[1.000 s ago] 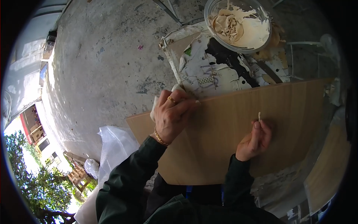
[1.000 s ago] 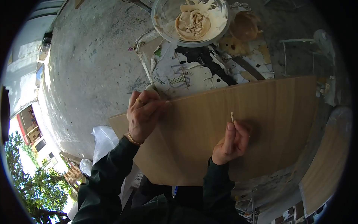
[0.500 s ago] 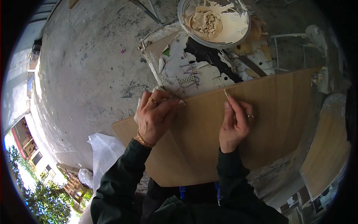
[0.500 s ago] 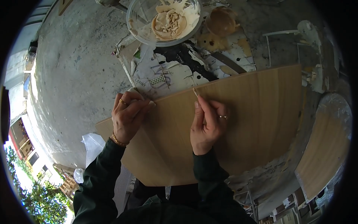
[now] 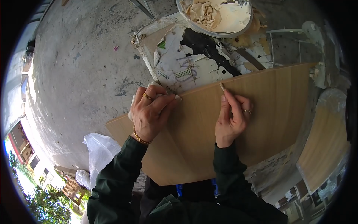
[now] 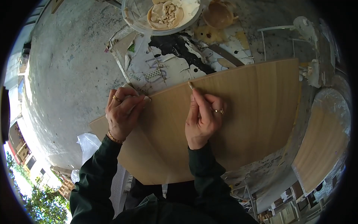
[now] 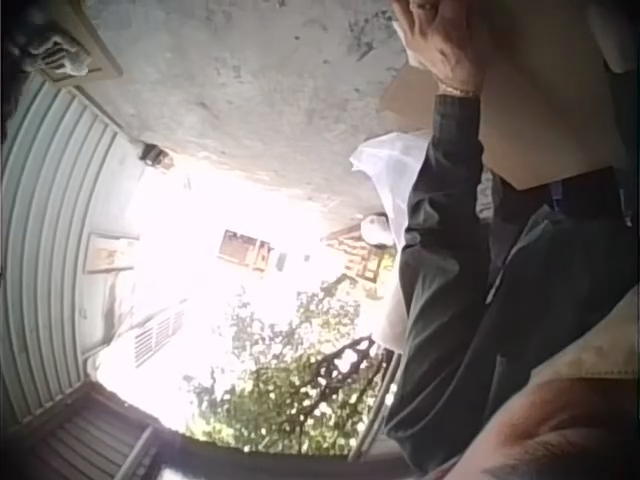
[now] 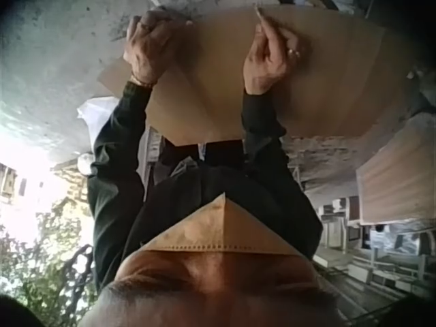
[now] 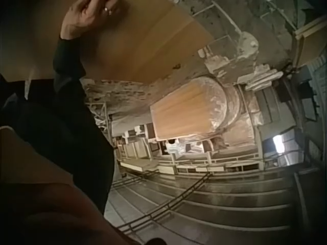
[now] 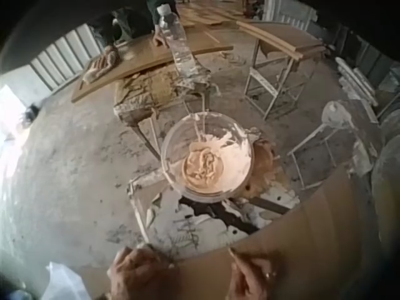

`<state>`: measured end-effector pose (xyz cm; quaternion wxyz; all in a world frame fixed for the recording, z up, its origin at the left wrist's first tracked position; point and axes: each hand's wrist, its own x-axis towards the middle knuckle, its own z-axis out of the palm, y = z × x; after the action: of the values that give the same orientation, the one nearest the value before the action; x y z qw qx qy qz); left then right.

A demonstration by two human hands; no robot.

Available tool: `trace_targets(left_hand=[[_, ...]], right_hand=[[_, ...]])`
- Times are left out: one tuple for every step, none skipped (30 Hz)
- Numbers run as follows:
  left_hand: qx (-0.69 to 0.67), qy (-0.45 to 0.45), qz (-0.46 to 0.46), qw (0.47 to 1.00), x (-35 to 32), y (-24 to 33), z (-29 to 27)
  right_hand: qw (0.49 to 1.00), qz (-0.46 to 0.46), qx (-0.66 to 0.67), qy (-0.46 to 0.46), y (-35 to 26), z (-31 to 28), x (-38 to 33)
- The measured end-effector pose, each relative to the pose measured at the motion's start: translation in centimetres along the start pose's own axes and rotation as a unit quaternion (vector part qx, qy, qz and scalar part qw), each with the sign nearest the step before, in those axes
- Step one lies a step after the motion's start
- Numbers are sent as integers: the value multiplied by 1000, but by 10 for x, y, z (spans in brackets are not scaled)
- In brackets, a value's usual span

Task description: Apply wood filler to the edges and surface of wood panels and wipe clean.

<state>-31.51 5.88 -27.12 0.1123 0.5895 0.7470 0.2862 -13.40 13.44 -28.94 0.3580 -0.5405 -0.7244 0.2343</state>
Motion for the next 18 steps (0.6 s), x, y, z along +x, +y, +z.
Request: trace_targets(left_hand=[[-1, -1, 0, 1000, -1, 0, 0], [1, 3, -2, 1000, 0, 1, 0], [3, 6, -3, 1000, 0, 1, 0], [3, 6, -3, 1000, 1, 1, -1], [2, 6, -1, 1000, 0, 0, -1], [1, 7, 1, 1000, 0, 0, 0], [0, 6, 0, 1000, -1, 0, 1], [-1, 6, -3, 1000, -1, 0, 1], [-1, 6, -6, 1000, -1, 0, 1], [-2, 6, -5, 1000, -1, 0, 0], [-2, 3, -7, 1000, -1, 0, 0], [-2, 0, -8, 1000, -1, -1, 0], [-3, 0, -8, 1000, -2, -1, 1], [-7, 4, -5, 1000, -1, -1, 1], [-10, 8, -2, 1000, -1, -1, 1], [-11, 8, -2, 1000, 0, -2, 1], [-11, 8, 0, 1000, -1, -3, 1], [-11, 9, 1, 1000, -2, -4, 0]], right_hand=[[1000, -4, 4, -1, 0, 0, -1], [1000, -4, 3, 0, 0, 0, -1], [1000, -18, 0, -12, 1, -2, -2], [999, -32, -3, -23, 1, -2, -2], [999, -31, -4, -24, 1, -3, -2], [999, -29, 1, -24, 1, -4, -2], [999, -27, 7, -25, 1, -4, -2], [999, -27, 6, -24, 1, -3, -2], [1000, -12, 4, -8, 2, -2, -1], [1000, 2, 3, 8, 3, -1, -1], [1000, 3, 2, 9, 3, 0, 0], [1000, 3, -3, 12, 2, 2, 0], [1000, 2, -9, 15, 1, 2, 0], [1000, 2, -9, 15, 1, 3, 0], [1000, -3, -14, 12, 1, 3, -1], [1000, -9, -19, 8, 1, 3, -1], [1000, -9, -18, 7, 0, 4, -3], [1000, -19, -15, -5, -3, 5, -5]])
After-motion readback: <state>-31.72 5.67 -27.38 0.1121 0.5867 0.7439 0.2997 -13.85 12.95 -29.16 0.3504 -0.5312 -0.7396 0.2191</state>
